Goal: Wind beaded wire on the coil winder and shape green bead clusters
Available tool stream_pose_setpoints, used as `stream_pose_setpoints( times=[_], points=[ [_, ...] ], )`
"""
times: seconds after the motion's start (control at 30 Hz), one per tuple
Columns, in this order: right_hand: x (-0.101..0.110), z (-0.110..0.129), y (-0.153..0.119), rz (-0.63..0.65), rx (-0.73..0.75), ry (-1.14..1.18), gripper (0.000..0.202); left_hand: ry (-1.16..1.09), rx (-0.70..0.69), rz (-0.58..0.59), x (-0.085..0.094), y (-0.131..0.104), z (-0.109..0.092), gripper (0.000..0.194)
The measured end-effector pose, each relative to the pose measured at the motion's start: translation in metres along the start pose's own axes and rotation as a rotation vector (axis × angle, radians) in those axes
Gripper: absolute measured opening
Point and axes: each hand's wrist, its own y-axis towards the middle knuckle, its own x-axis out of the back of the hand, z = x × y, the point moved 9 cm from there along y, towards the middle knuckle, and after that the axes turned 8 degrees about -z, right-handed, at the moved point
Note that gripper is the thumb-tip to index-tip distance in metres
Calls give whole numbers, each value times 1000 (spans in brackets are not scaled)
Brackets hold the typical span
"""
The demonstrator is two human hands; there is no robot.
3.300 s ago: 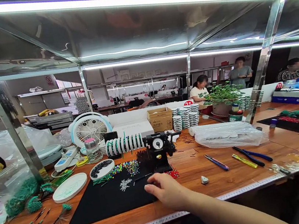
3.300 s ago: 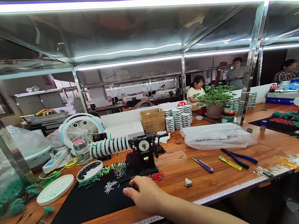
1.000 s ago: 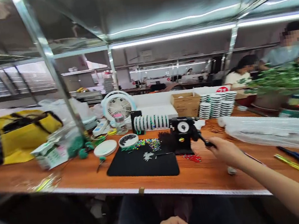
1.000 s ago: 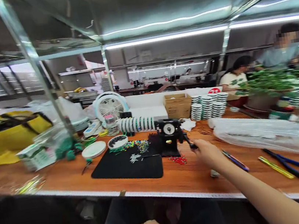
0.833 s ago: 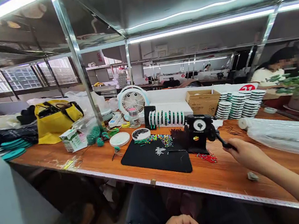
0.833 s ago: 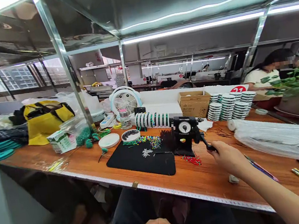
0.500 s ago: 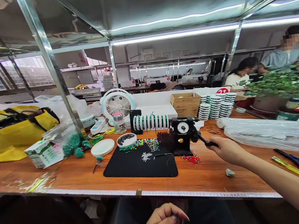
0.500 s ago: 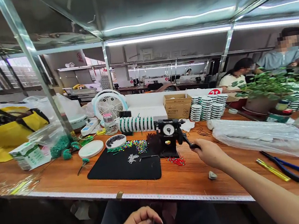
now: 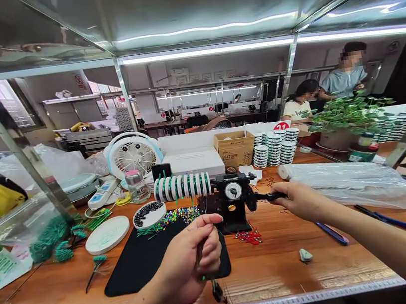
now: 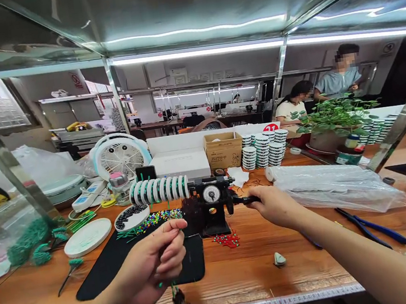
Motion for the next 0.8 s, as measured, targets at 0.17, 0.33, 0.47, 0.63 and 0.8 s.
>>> stream_pose_setpoints(
  times=[0.17,0.33,0.47,0.63,0.8],
  points=[
    [9,3,10,12,30,33,20,-8,-61,17,8,34,-18,15],
    [12,8,15,69,66,117,18,73,-145,37,16,50,-28,26],
    [9,3,18,106,58,142,17,214,-193,146,14,52,-31,35],
    [9,-1,21,126,54,142,18,402,-170,212,12,51,-31,40],
    [9,-2,20,128,43,170,18,665,-266,272,7,42,-36,44]
  ],
)
